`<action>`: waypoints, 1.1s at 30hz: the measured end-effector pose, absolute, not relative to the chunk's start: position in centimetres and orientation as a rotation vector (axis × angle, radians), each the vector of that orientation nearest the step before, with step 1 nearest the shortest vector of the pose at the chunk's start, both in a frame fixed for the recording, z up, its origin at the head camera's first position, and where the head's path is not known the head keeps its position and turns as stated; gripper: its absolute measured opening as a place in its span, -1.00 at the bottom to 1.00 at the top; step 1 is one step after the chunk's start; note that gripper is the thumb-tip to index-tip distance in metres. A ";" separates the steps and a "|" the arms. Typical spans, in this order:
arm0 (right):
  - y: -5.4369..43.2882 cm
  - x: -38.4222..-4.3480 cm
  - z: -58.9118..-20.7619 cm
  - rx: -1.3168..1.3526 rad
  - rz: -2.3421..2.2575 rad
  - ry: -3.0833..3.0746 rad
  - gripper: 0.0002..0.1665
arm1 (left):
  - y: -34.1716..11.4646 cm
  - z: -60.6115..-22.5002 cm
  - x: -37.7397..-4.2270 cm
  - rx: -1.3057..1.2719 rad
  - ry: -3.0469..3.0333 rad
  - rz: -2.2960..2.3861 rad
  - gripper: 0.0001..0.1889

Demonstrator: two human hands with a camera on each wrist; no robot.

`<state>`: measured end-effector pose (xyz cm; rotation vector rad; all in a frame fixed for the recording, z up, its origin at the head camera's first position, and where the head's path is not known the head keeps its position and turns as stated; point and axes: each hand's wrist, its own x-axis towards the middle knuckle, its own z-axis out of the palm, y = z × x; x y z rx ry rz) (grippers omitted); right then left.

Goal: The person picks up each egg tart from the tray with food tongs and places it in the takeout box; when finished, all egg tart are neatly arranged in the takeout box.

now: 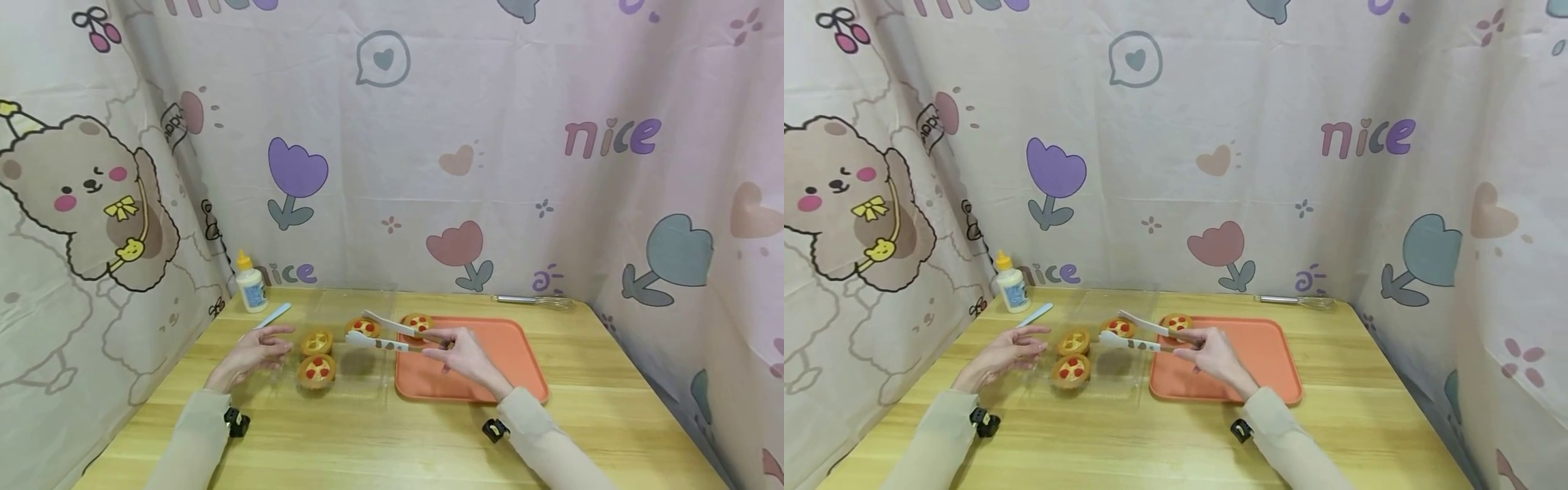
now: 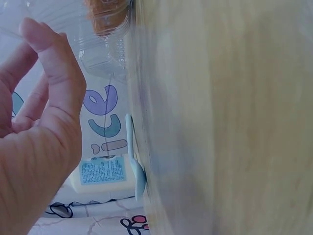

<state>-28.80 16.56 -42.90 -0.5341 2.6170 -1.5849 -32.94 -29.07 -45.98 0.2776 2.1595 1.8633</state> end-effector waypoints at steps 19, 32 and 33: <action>14.6 -29.6 -43.2 -0.596 -1.517 2.646 -0.50 | -29.1 -45.9 -32.5 0.271 2.163 1.869 -0.28; 13.6 -30.4 -42.7 -0.631 -1.434 2.654 -0.51 | -29.0 -46.0 -32.7 0.240 2.173 1.871 -0.29; 13.5 -30.4 -42.6 -0.637 -1.418 2.660 -0.50 | -29.0 -46.0 -32.8 0.242 2.172 1.871 -0.30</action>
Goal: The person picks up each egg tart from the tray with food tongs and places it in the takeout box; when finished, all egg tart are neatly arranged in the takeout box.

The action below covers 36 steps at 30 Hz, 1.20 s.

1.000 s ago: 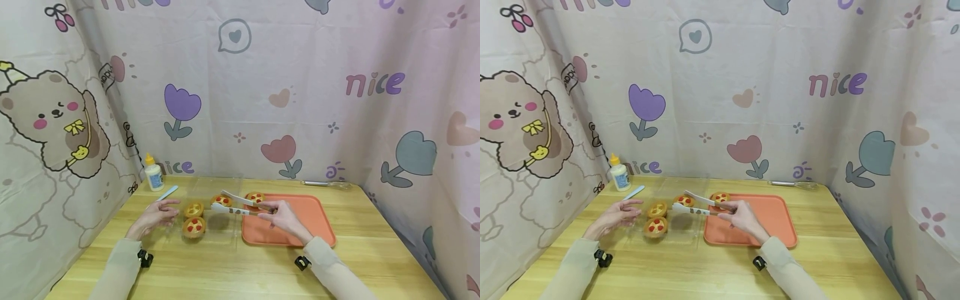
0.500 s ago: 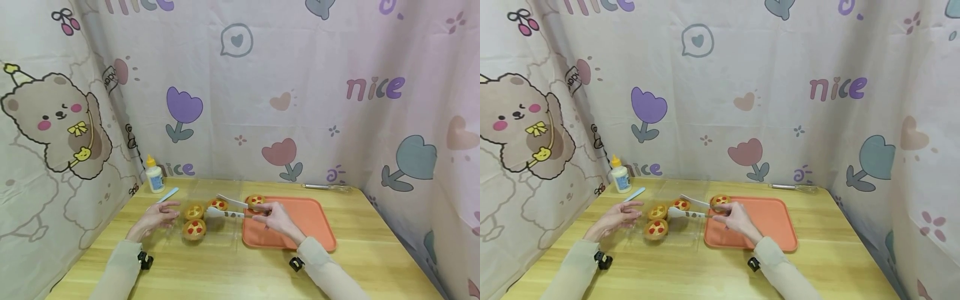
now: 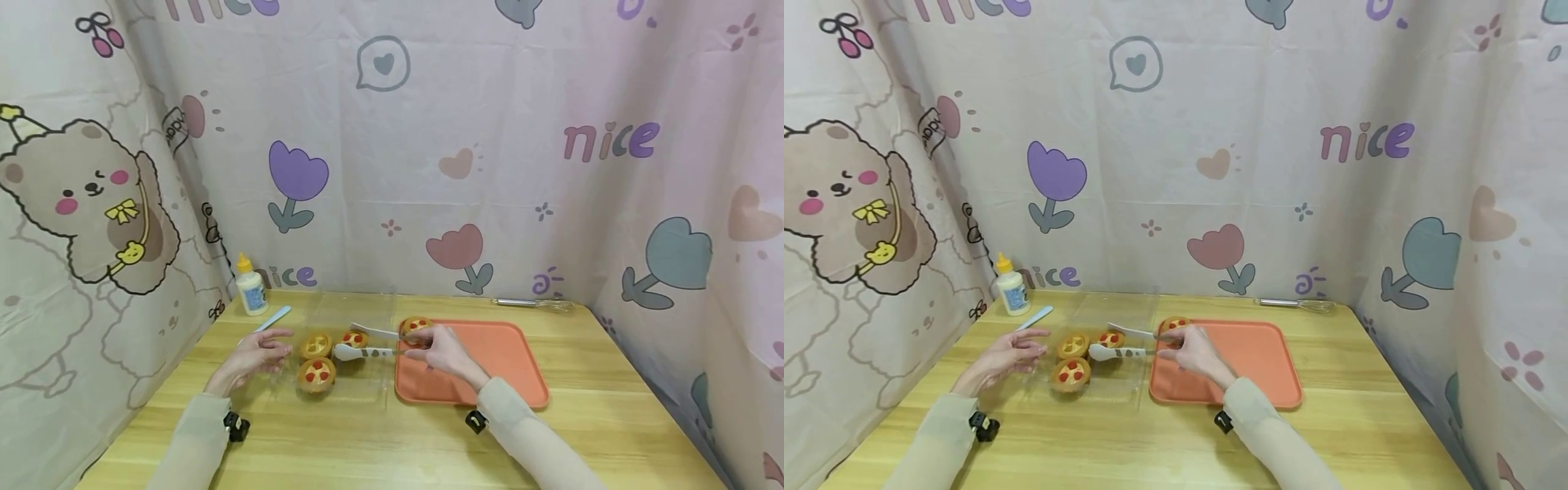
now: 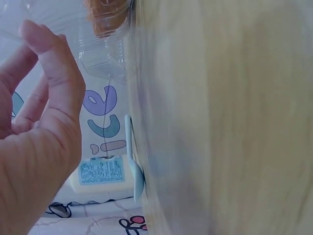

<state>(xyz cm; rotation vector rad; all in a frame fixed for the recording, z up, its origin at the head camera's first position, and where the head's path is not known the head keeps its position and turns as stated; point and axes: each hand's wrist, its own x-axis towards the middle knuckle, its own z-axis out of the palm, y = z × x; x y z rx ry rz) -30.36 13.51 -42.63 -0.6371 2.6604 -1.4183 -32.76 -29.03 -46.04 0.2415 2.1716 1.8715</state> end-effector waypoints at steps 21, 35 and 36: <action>13.1 -31.1 -41.2 -0.823 -1.184 2.784 -0.54 | -29.1 -46.2 -32.7 0.252 2.155 1.880 -0.31; 13.5 -31.3 -40.9 -0.830 -1.094 2.842 -0.61 | -29.1 -46.0 -32.7 0.254 2.156 1.875 -0.30; 13.5 -31.3 -41.0 -0.833 -1.100 2.845 -0.63 | -29.1 -46.0 -32.7 0.258 2.154 1.872 -0.30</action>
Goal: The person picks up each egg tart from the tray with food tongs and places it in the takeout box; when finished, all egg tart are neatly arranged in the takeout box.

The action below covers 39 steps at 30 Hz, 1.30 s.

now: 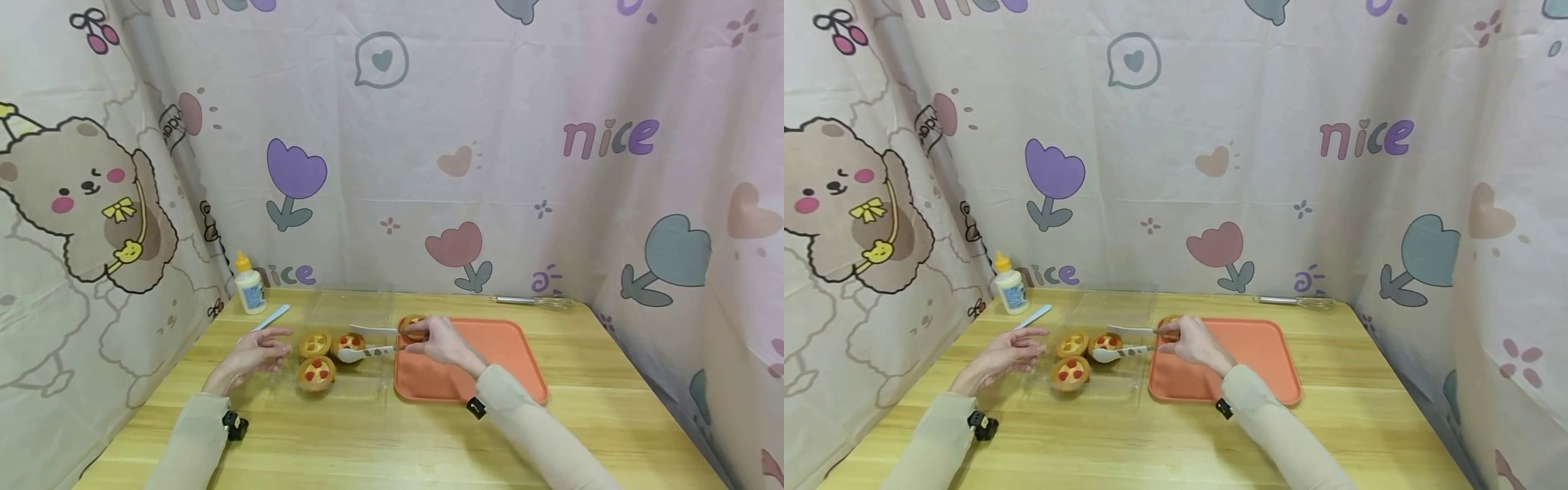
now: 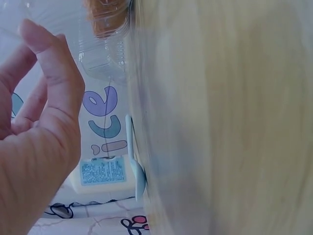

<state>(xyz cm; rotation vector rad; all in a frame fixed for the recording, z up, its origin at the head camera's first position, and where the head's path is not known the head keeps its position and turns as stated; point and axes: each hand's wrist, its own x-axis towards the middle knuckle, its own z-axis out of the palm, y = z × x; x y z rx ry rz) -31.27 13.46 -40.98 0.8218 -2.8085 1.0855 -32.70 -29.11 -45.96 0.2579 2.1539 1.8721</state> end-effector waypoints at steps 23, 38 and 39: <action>15.0 -31.1 -41.5 0.711 1.357 -2.726 -0.48 | -29.1 -45.9 -32.5 0.215 2.176 1.862 -0.29; 18.9 -31.1 -42.0 0.487 1.731 -2.704 -0.40 | -29.2 -46.1 -32.5 0.249 2.163 1.866 -0.30; 19.3 -31.1 -42.0 0.484 1.735 -2.703 -0.40 | -29.2 -46.1 -32.5 0.251 2.165 1.867 -0.30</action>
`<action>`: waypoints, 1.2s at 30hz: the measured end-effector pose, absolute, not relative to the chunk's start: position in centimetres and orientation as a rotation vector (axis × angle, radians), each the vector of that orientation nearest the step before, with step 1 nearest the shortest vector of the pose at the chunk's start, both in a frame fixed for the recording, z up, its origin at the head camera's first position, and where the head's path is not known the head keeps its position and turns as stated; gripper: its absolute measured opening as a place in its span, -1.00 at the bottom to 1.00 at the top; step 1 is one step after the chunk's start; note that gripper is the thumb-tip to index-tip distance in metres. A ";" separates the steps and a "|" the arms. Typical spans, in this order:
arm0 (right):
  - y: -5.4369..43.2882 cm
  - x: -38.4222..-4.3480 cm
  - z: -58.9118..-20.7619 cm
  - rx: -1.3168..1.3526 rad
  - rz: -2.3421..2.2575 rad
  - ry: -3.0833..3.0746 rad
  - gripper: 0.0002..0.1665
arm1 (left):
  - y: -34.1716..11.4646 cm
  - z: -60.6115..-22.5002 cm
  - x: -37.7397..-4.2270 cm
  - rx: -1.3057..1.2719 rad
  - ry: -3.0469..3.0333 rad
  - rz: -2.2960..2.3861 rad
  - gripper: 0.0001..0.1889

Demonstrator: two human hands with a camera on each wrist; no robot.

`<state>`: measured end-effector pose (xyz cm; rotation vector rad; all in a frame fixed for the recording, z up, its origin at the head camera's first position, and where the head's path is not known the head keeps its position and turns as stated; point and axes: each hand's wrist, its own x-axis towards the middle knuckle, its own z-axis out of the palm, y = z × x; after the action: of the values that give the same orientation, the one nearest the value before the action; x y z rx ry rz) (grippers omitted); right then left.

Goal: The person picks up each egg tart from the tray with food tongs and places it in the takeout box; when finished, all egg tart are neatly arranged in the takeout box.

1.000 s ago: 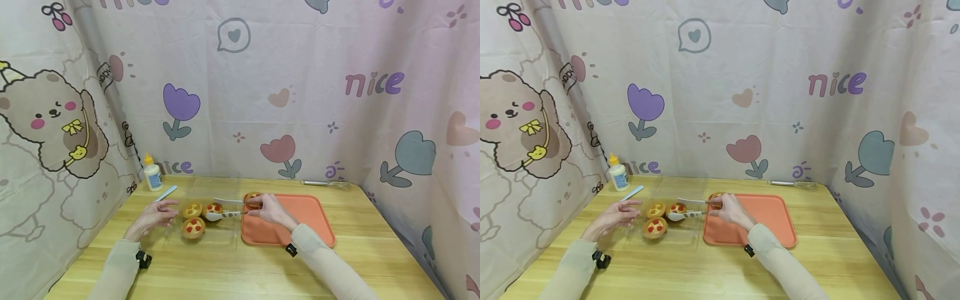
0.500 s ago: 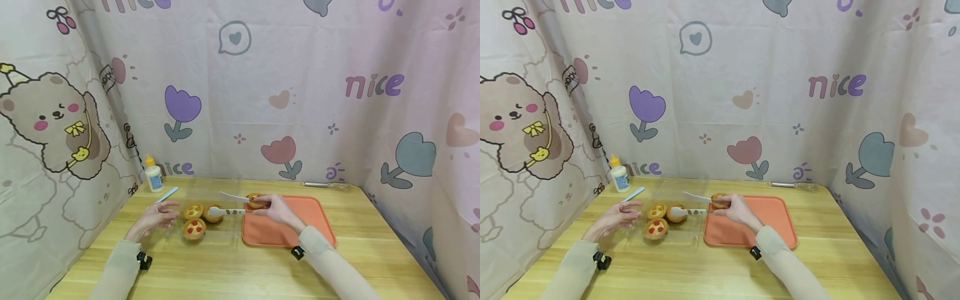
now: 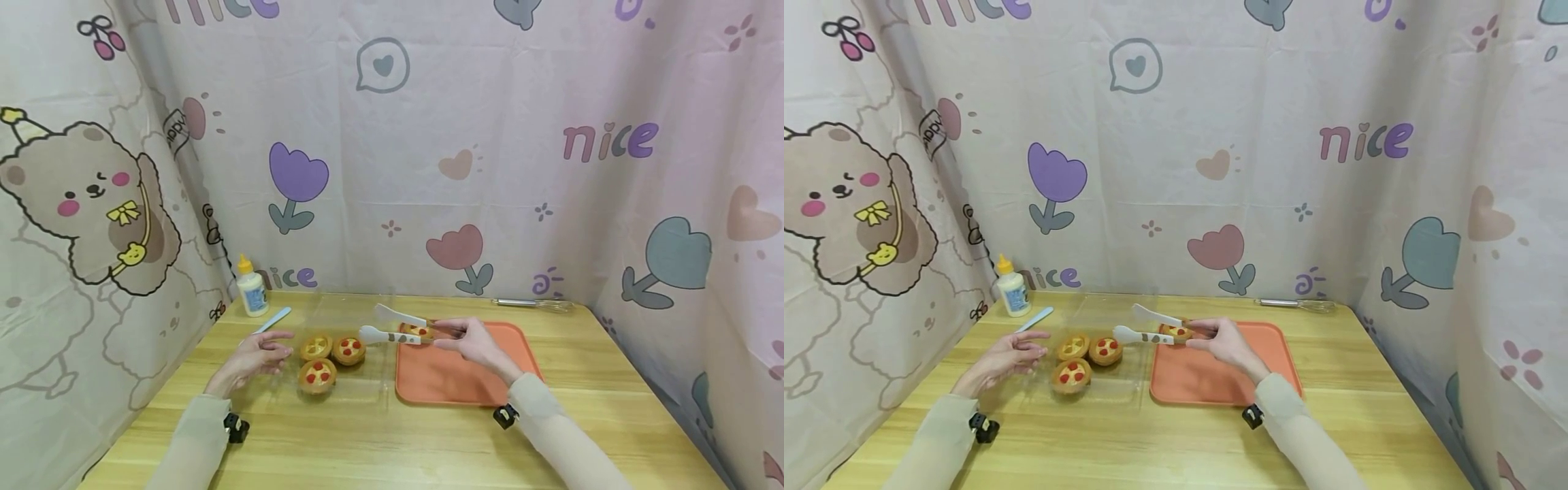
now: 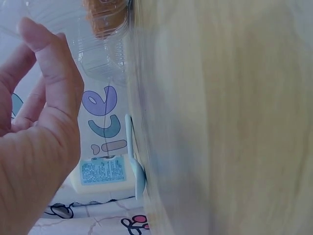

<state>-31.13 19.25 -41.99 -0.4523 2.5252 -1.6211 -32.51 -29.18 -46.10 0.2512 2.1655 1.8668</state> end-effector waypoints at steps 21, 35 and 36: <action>24.5 -31.5 -43.3 -0.188 -1.646 2.632 -0.34 | -29.1 -46.3 -32.7 0.234 2.171 1.875 -0.31; 26.0 -31.8 -43.7 -0.168 -1.618 2.681 -0.35 | -29.1 -46.3 -32.7 0.233 2.157 1.888 -0.32; 26.0 -31.8 -43.8 -0.164 -1.612 2.685 -0.35 | -29.1 -46.3 -32.7 0.232 2.158 1.887 -0.32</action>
<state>-31.80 26.04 -43.77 -0.1642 2.6847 -1.6118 -32.70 -29.13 -46.35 0.2316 2.1583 1.8872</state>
